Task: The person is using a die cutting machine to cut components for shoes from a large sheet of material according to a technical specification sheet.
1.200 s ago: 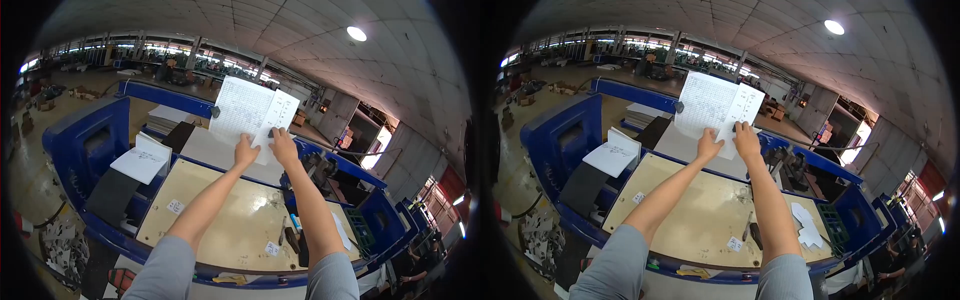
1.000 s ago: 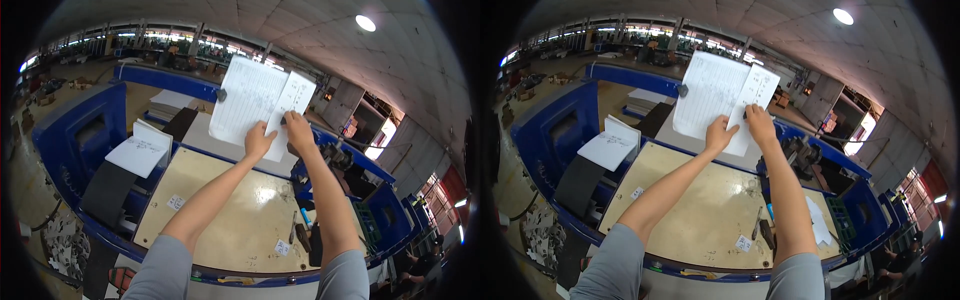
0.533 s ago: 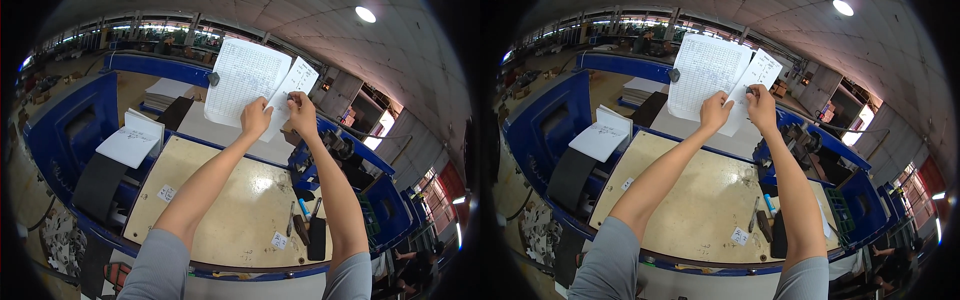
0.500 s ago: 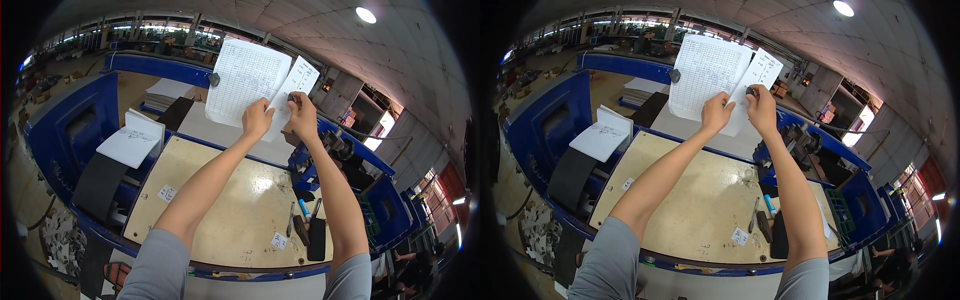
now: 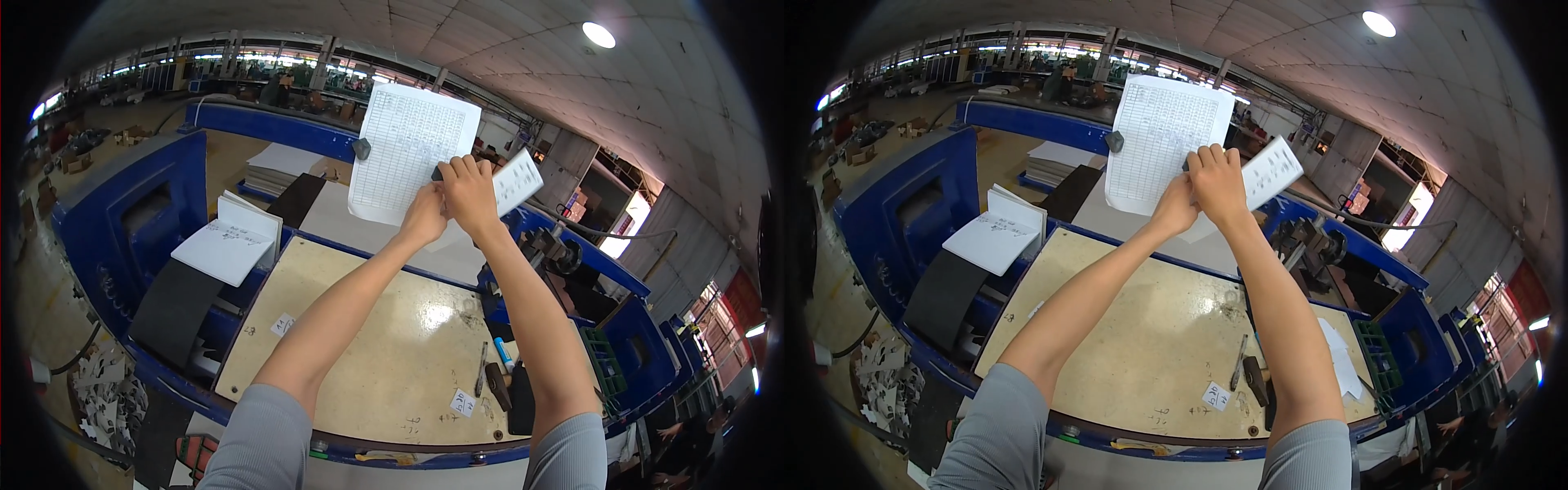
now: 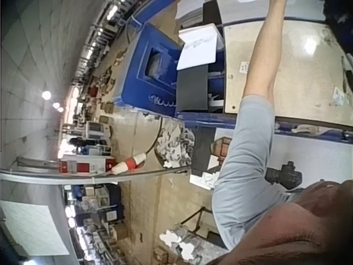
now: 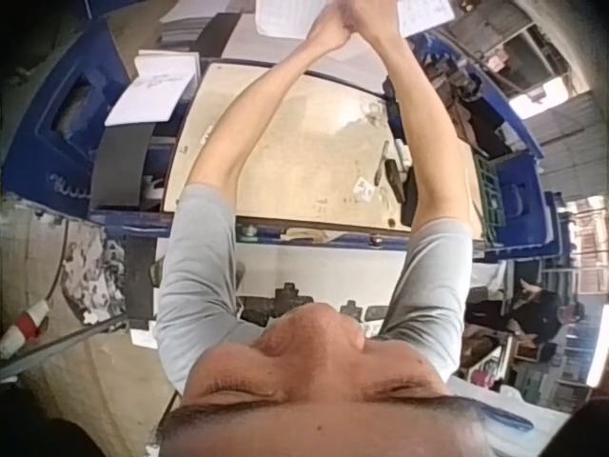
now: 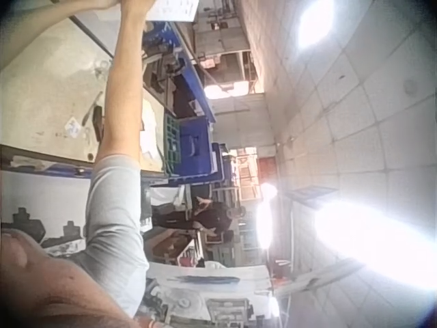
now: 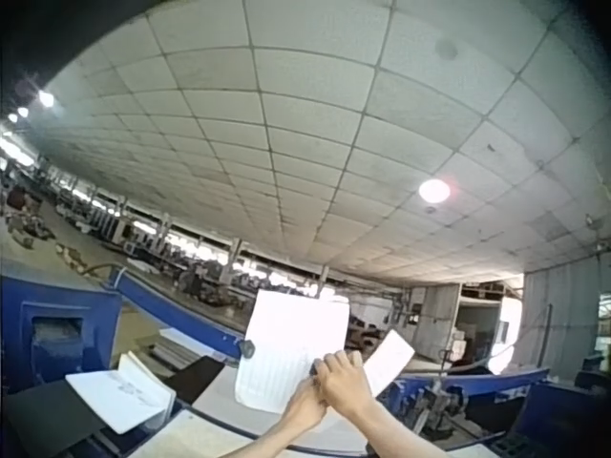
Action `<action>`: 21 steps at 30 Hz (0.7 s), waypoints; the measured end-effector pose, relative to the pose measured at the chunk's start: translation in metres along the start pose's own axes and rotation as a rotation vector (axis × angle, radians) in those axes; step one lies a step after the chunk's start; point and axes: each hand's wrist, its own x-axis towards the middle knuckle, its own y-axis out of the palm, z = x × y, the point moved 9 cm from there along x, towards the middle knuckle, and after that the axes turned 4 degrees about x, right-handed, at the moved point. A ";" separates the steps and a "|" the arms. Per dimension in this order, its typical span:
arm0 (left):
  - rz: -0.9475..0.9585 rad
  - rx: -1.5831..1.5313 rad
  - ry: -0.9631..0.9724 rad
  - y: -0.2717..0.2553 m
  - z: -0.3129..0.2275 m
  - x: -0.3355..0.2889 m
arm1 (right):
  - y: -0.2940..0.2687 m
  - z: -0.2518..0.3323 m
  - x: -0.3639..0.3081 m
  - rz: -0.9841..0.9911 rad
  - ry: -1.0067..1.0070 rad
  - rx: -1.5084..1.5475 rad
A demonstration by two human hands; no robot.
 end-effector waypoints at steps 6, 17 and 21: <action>0.052 -0.054 0.081 0.009 -0.016 -0.014 | 0.018 -0.033 -0.016 0.085 0.140 -0.060; 0.594 -0.818 -0.421 0.054 -0.063 -0.094 | -0.125 -0.027 -0.248 -0.223 1.093 0.615; 0.828 -0.954 -0.387 0.068 -0.148 -0.157 | -0.142 0.005 -0.335 -0.178 1.471 1.148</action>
